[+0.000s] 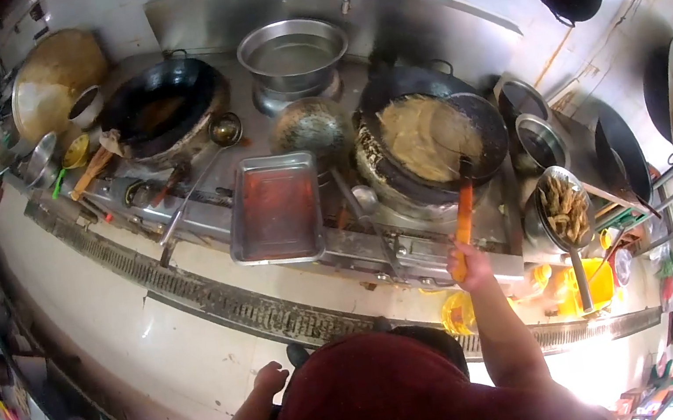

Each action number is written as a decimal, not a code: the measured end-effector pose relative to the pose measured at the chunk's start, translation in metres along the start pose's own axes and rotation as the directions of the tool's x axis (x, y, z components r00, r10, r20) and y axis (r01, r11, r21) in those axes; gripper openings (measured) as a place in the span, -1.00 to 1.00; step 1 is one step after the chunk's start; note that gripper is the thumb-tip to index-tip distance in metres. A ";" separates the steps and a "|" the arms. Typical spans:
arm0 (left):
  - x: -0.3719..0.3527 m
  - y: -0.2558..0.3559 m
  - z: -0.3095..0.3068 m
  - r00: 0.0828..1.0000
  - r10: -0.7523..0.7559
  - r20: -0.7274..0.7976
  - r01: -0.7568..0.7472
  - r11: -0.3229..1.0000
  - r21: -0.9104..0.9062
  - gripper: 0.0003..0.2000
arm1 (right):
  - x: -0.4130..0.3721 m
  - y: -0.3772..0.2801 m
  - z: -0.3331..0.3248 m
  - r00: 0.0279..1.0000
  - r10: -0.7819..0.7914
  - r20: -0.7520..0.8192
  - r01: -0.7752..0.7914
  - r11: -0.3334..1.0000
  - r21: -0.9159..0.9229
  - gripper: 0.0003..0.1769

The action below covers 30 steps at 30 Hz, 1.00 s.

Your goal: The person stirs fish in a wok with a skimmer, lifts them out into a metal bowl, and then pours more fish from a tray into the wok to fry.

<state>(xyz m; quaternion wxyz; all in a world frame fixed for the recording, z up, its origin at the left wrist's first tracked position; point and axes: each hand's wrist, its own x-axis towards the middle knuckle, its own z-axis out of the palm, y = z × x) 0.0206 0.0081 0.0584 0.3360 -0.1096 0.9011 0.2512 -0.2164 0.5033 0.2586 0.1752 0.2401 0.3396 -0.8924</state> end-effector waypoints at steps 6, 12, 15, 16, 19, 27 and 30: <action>-0.006 0.007 -0.007 0.997 -0.083 0.006 0.083 0.994 -0.069 -0.61 | 0.000 -0.019 -0.003 0.995 -0.080 -0.060 0.074 0.991 -0.108 -0.78; -0.006 0.003 -0.011 0.996 -0.093 -0.002 0.093 0.994 -0.050 -0.60 | 0.005 -0.064 0.038 0.975 -0.067 -0.213 0.025 0.980 -0.196 -0.83; 0.002 -0.001 -0.007 0.998 -0.059 -0.017 0.058 0.996 -0.069 -0.60 | 0.005 -0.068 0.064 0.963 -0.123 -0.239 0.084 0.982 -0.167 -0.83; 0.005 -0.006 -0.004 0.998 -0.057 -0.023 0.054 0.994 -0.097 -0.60 | 0.004 -0.066 0.077 0.962 -0.181 -0.202 0.149 0.975 -0.166 -0.83; 0.012 -0.018 0.007 0.999 -0.037 0.022 0.042 0.947 -0.318 -0.60 | 0.010 -0.069 0.095 0.958 -0.224 -0.179 0.183 0.958 -0.221 -0.84; -0.007 -0.015 -0.002 0.993 -0.118 0.003 0.117 0.983 -0.139 -0.61 | 0.040 -0.090 0.112 0.982 -0.092 -0.164 0.087 0.996 -0.038 -0.87; 0.005 -0.043 0.018 0.999 -0.028 -0.039 0.015 0.949 -0.314 -0.61 | 0.044 -0.091 0.121 0.983 -0.130 -0.132 0.126 0.991 -0.042 -0.88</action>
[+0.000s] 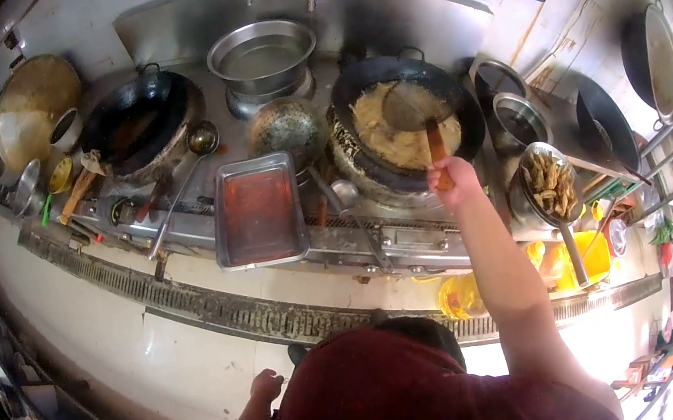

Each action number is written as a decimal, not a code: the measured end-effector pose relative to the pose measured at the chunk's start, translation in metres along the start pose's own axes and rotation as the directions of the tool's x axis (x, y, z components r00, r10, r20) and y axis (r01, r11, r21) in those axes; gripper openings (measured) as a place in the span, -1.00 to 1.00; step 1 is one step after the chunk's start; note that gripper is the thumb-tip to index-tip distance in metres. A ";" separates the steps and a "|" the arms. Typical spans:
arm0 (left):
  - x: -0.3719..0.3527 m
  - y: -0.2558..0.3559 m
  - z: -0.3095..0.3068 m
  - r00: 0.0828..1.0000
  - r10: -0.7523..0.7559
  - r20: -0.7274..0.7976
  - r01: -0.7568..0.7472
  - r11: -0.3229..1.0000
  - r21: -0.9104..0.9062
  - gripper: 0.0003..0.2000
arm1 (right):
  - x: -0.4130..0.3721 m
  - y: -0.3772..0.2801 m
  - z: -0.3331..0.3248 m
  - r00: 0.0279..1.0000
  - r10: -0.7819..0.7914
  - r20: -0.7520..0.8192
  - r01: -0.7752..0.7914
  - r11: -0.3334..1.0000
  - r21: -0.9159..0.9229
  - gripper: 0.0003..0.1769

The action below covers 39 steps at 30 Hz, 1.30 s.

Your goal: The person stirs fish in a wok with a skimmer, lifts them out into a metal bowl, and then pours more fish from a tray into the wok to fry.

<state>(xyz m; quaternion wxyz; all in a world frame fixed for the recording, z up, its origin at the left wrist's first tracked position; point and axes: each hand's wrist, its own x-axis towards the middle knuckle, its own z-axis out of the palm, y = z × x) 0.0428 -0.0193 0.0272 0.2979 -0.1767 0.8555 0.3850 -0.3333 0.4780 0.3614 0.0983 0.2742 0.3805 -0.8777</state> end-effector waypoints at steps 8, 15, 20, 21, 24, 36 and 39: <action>-0.023 0.034 -0.009 0.998 -0.035 -0.054 0.041 0.994 0.105 -0.62 | 0.036 -0.025 0.011 0.993 0.109 0.044 -0.113 0.990 0.088 -0.87; -0.031 0.038 -0.008 0.999 -0.028 -0.029 0.030 0.996 0.085 -0.63 | 0.040 -0.015 0.004 0.994 0.098 0.053 -0.095 0.994 -0.062 -0.91; 0.008 -0.018 0.017 1.000 0.027 0.001 -0.027 0.998 -0.050 -0.64 | 0.013 0.005 0.000 0.993 0.061 0.098 -0.045 0.986 -0.162 -0.82; 0.002 -0.004 0.011 1.000 0.028 0.001 -0.028 0.998 -0.049 -0.64 | -0.006 0.010 0.007 0.998 -0.001 0.068 0.016 0.976 -0.217 -0.80; -0.015 0.034 -0.007 0.996 0.064 0.055 -0.074 0.974 0.216 -0.65 | -0.012 0.014 0.000 0.998 -0.051 0.047 0.062 0.957 -0.282 -0.76; 0.005 0.021 -0.015 0.943 0.296 0.153 -0.323 0.927 0.192 -0.62 | -0.042 0.018 -0.045 0.993 0.036 0.108 -0.024 0.993 -0.114 -0.72; 0.016 0.034 -0.013 0.980 -0.162 0.116 0.092 0.886 0.454 -0.59 | -0.053 0.021 -0.059 0.996 0.021 0.085 -0.014 0.997 -0.078 -0.74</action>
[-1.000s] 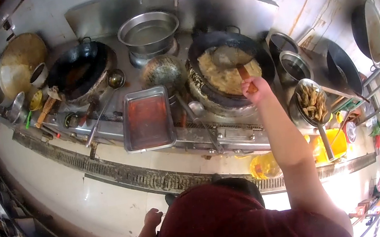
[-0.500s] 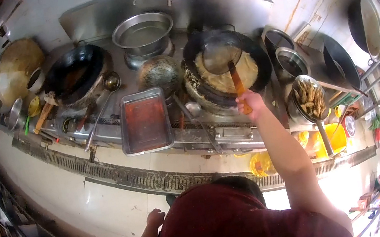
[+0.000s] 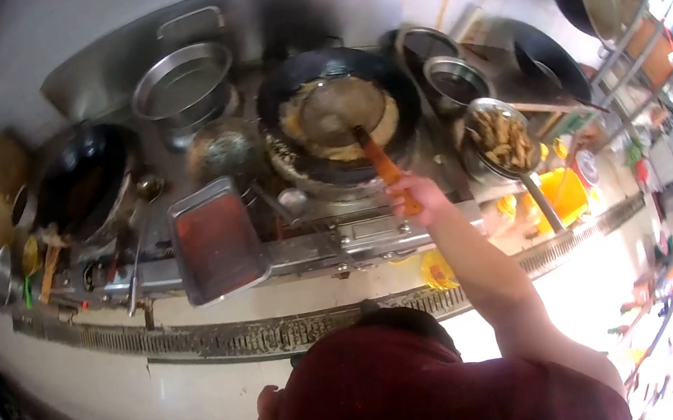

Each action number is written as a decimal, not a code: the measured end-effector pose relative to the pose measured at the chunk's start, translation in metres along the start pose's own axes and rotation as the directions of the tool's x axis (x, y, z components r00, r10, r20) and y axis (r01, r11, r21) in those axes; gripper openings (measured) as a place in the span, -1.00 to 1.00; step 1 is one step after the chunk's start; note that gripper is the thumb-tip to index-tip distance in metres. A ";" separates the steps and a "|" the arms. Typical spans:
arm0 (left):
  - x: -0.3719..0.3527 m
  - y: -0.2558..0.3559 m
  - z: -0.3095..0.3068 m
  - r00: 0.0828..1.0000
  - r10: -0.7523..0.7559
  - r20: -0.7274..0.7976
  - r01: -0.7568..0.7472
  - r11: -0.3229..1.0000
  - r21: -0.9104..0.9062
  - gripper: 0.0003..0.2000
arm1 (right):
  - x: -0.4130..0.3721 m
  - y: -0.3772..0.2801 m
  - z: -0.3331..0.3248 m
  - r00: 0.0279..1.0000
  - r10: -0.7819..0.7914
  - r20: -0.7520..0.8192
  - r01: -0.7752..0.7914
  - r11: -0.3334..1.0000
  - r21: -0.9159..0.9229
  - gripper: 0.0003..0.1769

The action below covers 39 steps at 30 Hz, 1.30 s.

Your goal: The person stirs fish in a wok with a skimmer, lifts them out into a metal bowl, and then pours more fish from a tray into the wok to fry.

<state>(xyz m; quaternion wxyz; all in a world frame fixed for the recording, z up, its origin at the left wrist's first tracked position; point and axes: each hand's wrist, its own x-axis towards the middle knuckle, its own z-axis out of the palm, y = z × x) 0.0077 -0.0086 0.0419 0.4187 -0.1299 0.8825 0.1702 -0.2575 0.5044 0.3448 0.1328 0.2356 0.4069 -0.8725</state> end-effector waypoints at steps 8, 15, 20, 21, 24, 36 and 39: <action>0.017 -0.026 0.015 0.979 0.168 -0.117 -0.165 0.986 0.038 -0.54 | -0.010 0.031 -0.056 0.962 -0.022 0.273 -0.055 0.961 0.270 -0.62; 0.025 -0.032 0.023 0.988 0.131 -0.083 -0.123 0.988 0.088 -0.56 | -0.006 0.053 -0.088 0.968 -0.024 0.251 -0.045 0.963 0.265 -0.64; 0.031 -0.030 0.023 0.984 0.139 -0.109 -0.144 0.989 -0.034 -0.56 | -0.005 0.055 -0.093 0.971 -0.005 0.239 -0.061 0.962 0.265 -0.58; 0.032 -0.026 0.021 0.983 0.163 -0.087 -0.156 0.984 0.089 -0.56 | -0.006 0.055 -0.090 0.973 -0.010 0.231 -0.052 0.964 0.260 -0.60; 0.032 -0.015 0.020 0.980 0.170 -0.101 -0.160 0.982 0.101 -0.56 | -0.002 0.060 -0.089 0.977 -0.016 0.212 -0.043 0.963 0.268 -0.63; 0.004 -0.007 0.019 0.995 0.020 -0.096 -0.030 0.995 -0.099 -0.56 | -0.003 0.061 -0.082 0.977 0.022 0.211 -0.092 0.939 0.330 -0.70; 0.006 -0.012 0.026 0.991 0.093 -0.094 -0.090 0.995 0.034 -0.56 | -0.001 0.063 -0.083 0.974 0.039 0.224 -0.120 0.925 0.361 -0.69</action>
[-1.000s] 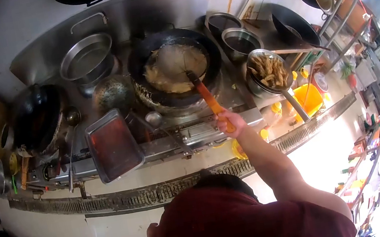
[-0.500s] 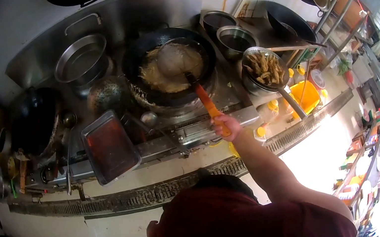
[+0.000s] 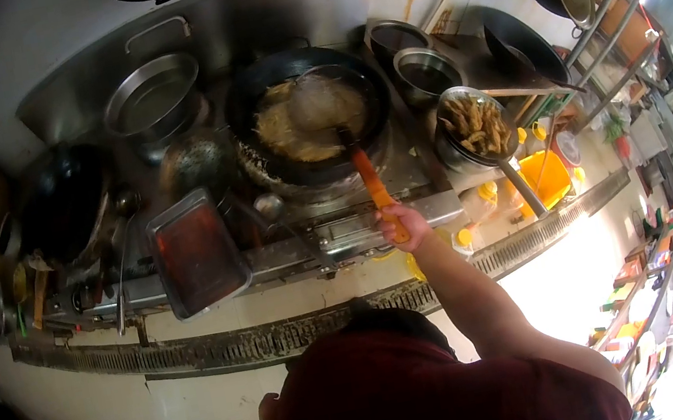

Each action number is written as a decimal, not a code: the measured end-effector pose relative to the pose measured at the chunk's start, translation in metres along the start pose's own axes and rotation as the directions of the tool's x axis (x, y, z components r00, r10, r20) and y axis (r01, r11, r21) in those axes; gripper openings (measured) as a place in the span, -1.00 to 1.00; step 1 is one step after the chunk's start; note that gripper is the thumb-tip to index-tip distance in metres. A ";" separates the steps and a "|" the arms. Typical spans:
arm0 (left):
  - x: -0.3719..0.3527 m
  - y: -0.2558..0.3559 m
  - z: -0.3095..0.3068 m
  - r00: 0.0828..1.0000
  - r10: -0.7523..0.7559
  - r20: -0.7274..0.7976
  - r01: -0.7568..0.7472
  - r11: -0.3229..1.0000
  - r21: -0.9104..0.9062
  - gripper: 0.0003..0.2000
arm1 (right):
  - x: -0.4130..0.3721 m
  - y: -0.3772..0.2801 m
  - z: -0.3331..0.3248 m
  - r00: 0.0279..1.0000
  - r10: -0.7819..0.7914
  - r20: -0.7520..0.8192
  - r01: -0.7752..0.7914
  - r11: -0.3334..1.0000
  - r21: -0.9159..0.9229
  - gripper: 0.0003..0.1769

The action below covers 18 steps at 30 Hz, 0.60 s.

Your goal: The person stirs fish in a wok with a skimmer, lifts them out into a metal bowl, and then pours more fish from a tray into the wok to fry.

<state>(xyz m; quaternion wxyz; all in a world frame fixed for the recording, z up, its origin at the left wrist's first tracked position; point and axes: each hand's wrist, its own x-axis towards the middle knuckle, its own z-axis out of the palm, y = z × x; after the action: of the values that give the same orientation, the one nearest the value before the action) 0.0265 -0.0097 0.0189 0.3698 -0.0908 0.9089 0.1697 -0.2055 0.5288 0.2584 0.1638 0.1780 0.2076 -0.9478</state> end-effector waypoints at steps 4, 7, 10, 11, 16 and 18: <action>0.005 -0.007 0.007 1.000 0.016 0.014 -0.016 0.999 -0.047 -0.55 | -0.003 0.003 0.005 0.996 -0.025 -0.084 0.022 0.999 -0.037 -0.68; -0.001 -0.005 0.007 1.000 -0.024 0.012 0.026 0.952 -0.304 -0.55 | 0.000 0.003 0.003 0.995 -0.016 -0.095 0.012 0.999 -0.038 -0.70; -0.013 0.022 -0.017 0.997 -0.028 0.074 0.040 0.984 -0.174 -0.58 | -0.003 0.000 0.001 1.000 0.000 -0.014 0.000 1.000 -0.001 -0.76; -0.021 0.031 -0.025 0.999 -0.040 0.033 0.045 0.982 -0.181 -0.59 | -0.002 0.000 -0.001 0.999 -0.011 -0.042 0.011 1.000 -0.002 -0.79; -0.047 0.044 -0.044 0.997 -0.063 -0.046 0.051 0.972 -0.229 -0.64 | 0.009 0.001 -0.016 0.998 0.056 0.018 -0.057 0.998 0.017 -0.86; -0.039 0.040 -0.038 0.999 -0.046 -0.024 0.037 0.954 -0.298 -0.64 | 0.003 0.000 -0.007 1.000 0.022 -0.005 -0.022 1.000 0.001 -0.89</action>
<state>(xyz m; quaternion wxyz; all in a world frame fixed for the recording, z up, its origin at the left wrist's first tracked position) 0.0181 0.0148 0.0819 0.3416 -0.1671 0.8765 0.2953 -0.2059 0.5308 0.2515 0.1735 0.1826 0.2054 -0.9457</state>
